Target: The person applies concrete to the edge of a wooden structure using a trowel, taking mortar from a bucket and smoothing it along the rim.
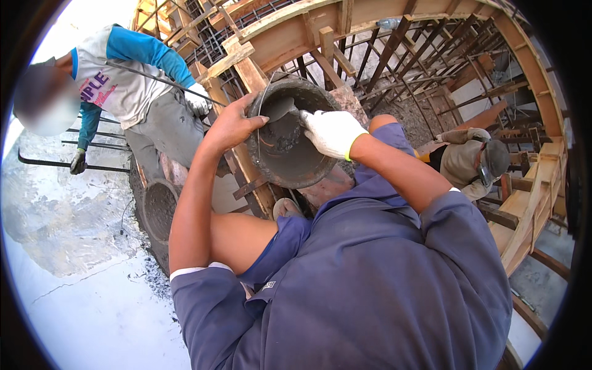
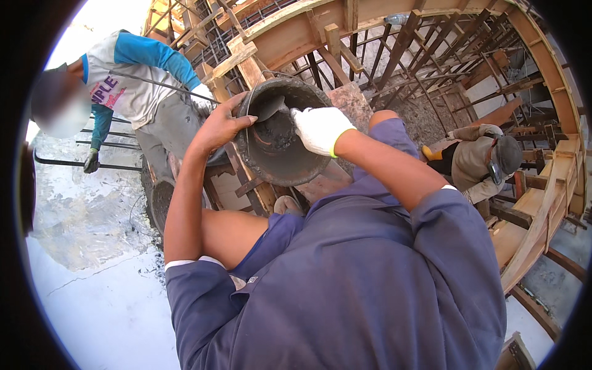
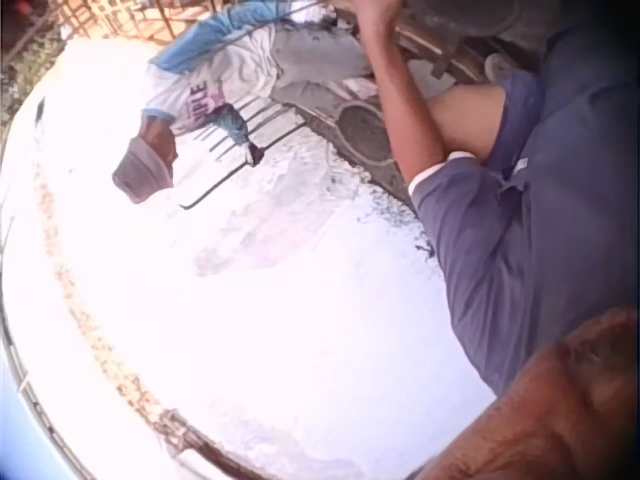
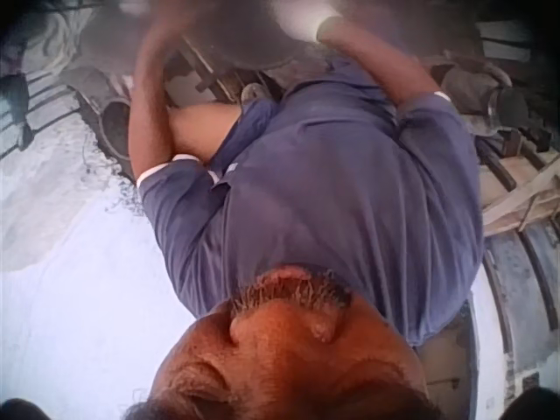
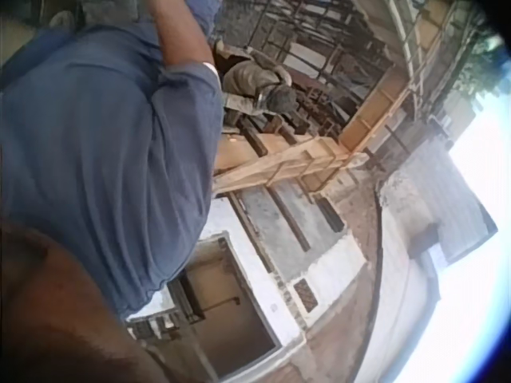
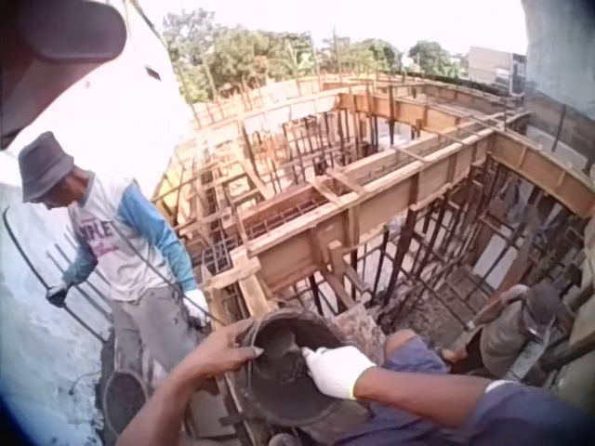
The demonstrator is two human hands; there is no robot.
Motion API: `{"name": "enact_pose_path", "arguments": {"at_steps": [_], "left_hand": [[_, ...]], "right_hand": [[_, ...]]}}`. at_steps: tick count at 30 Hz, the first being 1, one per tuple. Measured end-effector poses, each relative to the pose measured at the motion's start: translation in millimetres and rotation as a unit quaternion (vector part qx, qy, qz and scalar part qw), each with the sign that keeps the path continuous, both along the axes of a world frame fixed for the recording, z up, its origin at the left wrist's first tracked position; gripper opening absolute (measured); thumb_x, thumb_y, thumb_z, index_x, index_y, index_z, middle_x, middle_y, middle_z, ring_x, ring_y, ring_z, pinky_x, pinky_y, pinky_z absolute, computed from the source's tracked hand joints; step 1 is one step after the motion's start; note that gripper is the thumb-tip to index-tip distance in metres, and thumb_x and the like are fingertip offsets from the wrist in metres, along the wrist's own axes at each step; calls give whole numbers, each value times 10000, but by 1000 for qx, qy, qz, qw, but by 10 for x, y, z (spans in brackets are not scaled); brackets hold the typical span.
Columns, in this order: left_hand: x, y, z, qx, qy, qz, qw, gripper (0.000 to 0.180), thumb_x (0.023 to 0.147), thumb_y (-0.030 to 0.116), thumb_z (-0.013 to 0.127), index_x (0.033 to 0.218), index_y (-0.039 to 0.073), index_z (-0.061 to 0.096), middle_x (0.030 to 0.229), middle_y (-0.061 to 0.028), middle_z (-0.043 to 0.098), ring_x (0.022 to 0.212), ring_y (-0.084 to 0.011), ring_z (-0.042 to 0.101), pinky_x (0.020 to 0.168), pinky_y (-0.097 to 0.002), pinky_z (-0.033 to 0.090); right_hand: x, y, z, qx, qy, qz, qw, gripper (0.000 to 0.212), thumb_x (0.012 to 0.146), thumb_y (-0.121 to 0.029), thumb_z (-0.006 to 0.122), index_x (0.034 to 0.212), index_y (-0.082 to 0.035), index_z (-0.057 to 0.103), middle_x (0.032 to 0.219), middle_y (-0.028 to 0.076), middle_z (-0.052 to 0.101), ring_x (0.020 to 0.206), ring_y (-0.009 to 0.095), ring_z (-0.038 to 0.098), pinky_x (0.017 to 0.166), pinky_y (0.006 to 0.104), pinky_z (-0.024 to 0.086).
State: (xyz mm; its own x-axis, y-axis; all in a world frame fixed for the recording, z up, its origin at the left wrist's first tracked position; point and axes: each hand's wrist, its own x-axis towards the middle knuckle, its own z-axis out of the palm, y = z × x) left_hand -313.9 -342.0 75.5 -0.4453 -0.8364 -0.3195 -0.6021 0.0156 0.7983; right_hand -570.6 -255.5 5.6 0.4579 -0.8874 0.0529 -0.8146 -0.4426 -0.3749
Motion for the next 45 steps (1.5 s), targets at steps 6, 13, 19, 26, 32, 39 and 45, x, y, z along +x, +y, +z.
{"name": "enact_pose_path", "arguments": {"at_steps": [6, 13, 19, 26, 32, 39, 45], "left_hand": [[-82, 0, 20, -33, -15, -4, 999, 657, 871, 149, 744, 1455, -60, 525, 1239, -204, 714, 1121, -242, 678, 1018, -340, 500], [-217, -46, -114, -99, -62, -10, 993, 648, 907, 164, 731, 1469, -65, 505, 1259, -180, 701, 1118, -216, 666, 1001, -328, 504], [-258, -29, -88, -104, -61, 0, 993, 663, 869, 223, 739, 1446, -36, 539, 1258, -308, 681, 1195, -382, 675, 1042, -400, 498], [-274, 42, 4, -65, -13, -27, 997, 613, 884, 168, 740, 1441, -12, 561, 1281, -260, 690, 1202, -361, 673, 1044, -395, 494], [-285, -16, -87, -75, -17, -57, 995, 623, 893, 149, 746, 1467, 9, 550, 1318, -209, 683, 1186, -283, 660, 1035, -359, 491], [-419, -21, 125, -30, -14, -78, 996, 652, 907, 119, 749, 1503, -1, 512, 1330, -143, 679, 1164, -197, 630, 1048, -331, 474], [-346, -23, -6, -31, 22, -30, 999, 622, 887, 114, 737, 1474, 25, 550, 1310, -167, 695, 1150, -218, 648, 1016, -338, 487]], "right_hand": [[-125, 268, -30, 135, 77, 59, 986, 308, 975, -177, 496, 1175, -3, 653, 960, 224, 735, 890, 399, 721, 758, 508, 564], [-111, 360, -159, 59, 83, -3, 995, 324, 937, -143, 501, 1186, 34, 609, 1003, 219, 700, 842, 378, 720, 716, 483, 581], [-166, 194, -178, 43, 89, -29, 995, 290, 944, -200, 564, 1118, 19, 642, 891, 218, 721, 795, 383, 725, 668, 496, 568], [-49, -201, 120, 284, 87, 72, 952, 378, 948, -287, 567, 1033, 26, 761, 1030, 287, 725, 969, 456, 702, 876, 479, 564], [-208, -160, -90, 548, -205, -111, 803, 396, 972, -394, 632, 899, -16, 724, 679, 111, 640, 496, 206, 586, 438, 354, 438], [-228, 231, -619, 718, -527, -155, 427, 273, 1047, -351, 588, 1070, -95, 679, 735, 18, 633, 518, 107, 506, 443, 249, 384], [50, 427, -866, 695, -693, -39, 188, 382, 1093, -354, 500, 1293, -38, 579, 819, 53, 630, 481, 114, 521, 394, 238, 436]]}}
